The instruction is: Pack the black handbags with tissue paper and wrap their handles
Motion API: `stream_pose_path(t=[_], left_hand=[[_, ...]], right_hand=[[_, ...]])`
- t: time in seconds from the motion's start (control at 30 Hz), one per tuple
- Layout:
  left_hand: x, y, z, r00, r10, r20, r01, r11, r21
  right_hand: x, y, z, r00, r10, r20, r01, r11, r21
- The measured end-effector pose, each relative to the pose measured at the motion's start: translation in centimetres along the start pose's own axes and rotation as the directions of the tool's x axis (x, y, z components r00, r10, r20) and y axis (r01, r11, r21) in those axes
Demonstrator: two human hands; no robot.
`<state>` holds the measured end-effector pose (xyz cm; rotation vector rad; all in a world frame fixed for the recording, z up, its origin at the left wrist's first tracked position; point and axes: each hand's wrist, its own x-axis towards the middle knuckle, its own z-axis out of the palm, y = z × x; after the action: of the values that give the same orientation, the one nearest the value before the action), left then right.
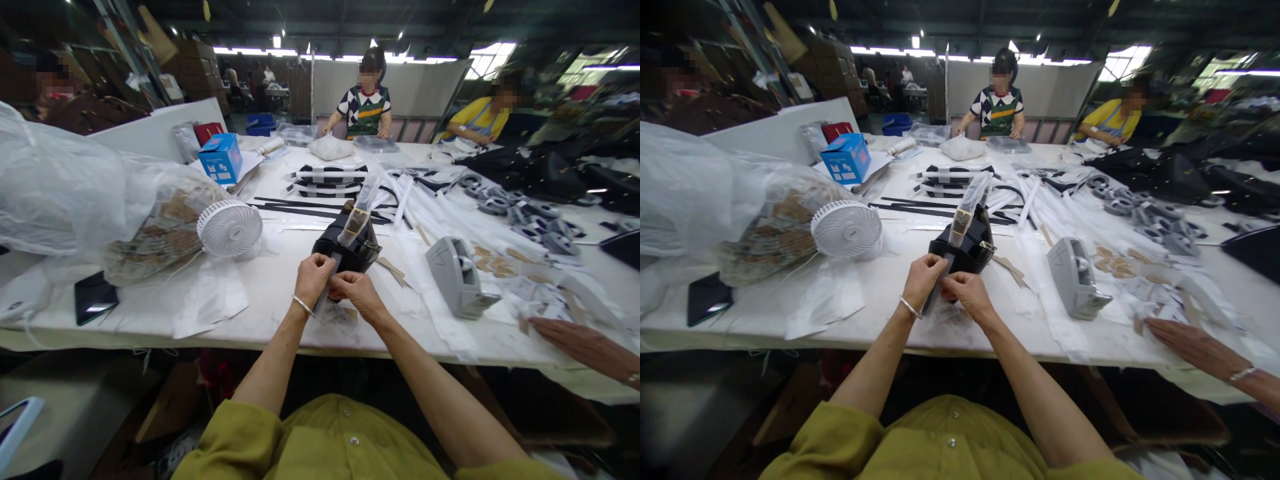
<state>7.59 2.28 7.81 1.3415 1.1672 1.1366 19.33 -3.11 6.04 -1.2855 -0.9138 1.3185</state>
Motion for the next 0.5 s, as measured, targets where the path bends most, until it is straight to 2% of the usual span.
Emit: stream_pose_path(t=[0.1,0.4,0.5], left_hand=[[-0.3,-0.1,-0.3,1.0,0.001,-0.002,-0.001,1.0,0.006],[-1.1,-0.7,-0.9,0.997,-0.053,0.053,0.054,0.998,-0.02],[-1.2,-0.7,-0.7,0.997,-0.051,0.05,0.053,0.998,-0.022]], right_hand=[[0.0,0.5,0.3,0.998,-0.047,-0.038,0.048,0.999,0.018],[0.5,1.9,0.9,0.984,-0.158,-0.079,0.152,0.986,-0.069],[0.3,1.8,1.0,0.989,-0.134,-0.062,0.129,0.989,-0.077]])
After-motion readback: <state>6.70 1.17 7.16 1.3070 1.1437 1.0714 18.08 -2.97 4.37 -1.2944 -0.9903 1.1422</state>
